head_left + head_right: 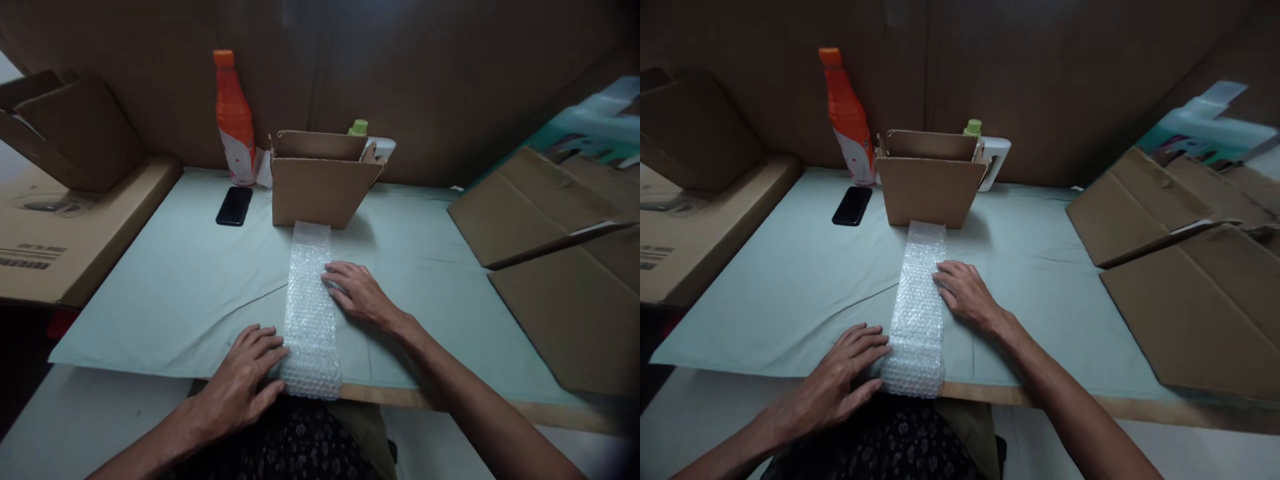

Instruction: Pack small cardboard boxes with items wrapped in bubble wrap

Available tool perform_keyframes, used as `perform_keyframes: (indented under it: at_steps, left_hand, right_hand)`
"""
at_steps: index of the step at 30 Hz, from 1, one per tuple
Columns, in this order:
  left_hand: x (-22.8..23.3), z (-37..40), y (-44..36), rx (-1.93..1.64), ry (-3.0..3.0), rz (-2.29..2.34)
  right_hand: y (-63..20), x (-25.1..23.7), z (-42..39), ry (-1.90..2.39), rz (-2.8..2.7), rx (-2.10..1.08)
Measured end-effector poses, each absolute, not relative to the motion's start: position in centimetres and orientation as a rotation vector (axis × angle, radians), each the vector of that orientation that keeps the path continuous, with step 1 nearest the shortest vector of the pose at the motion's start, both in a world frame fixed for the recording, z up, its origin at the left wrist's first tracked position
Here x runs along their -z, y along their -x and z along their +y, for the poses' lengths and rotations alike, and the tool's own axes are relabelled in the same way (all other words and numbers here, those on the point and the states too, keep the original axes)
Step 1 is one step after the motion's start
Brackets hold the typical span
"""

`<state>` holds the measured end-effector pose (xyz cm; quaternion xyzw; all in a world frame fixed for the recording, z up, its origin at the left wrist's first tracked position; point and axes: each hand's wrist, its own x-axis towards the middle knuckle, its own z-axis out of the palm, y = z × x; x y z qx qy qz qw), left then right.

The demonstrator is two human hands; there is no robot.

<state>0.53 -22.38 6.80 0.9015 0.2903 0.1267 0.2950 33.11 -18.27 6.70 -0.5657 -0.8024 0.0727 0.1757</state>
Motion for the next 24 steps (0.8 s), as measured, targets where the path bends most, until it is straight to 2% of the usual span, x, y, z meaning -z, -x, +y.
perform_keyframes:
  at_steps: [6, 11, 15, 18, 20, 24]
  left_hand:
    - [-7.8, -23.4, 0.0, -0.366, -2.394, 0.728]
    - [-7.2, -23.3, 0.1, -0.288, -2.384, 0.523]
    - [-7.2, -23.1, -0.9, -0.359, -2.225, 0.538]
    - [-7.2, -22.7, -2.3, -0.452, -2.020, 0.751]
    - [-6.9, -22.1, -3.6, -0.503, -1.930, 0.961]
    - [-5.7, -20.4, -5.5, -0.473, -1.951, 1.182]
  right_hand:
    - [-31.7, -8.6, -25.9, 1.400, -2.403, -0.352]
    - [-29.2, -7.7, -29.8, 1.301, -2.436, -0.376]
    - [-27.2, -6.6, -29.4, 1.342, -1.967, -0.643]
    - [-26.8, -6.2, -29.1, 1.519, -1.609, -0.804]
    - [-27.0, -6.0, -29.1, 1.615, -1.536, -0.716]
    - [-27.9, -5.9, -29.6, 1.620, -1.649, -0.178]
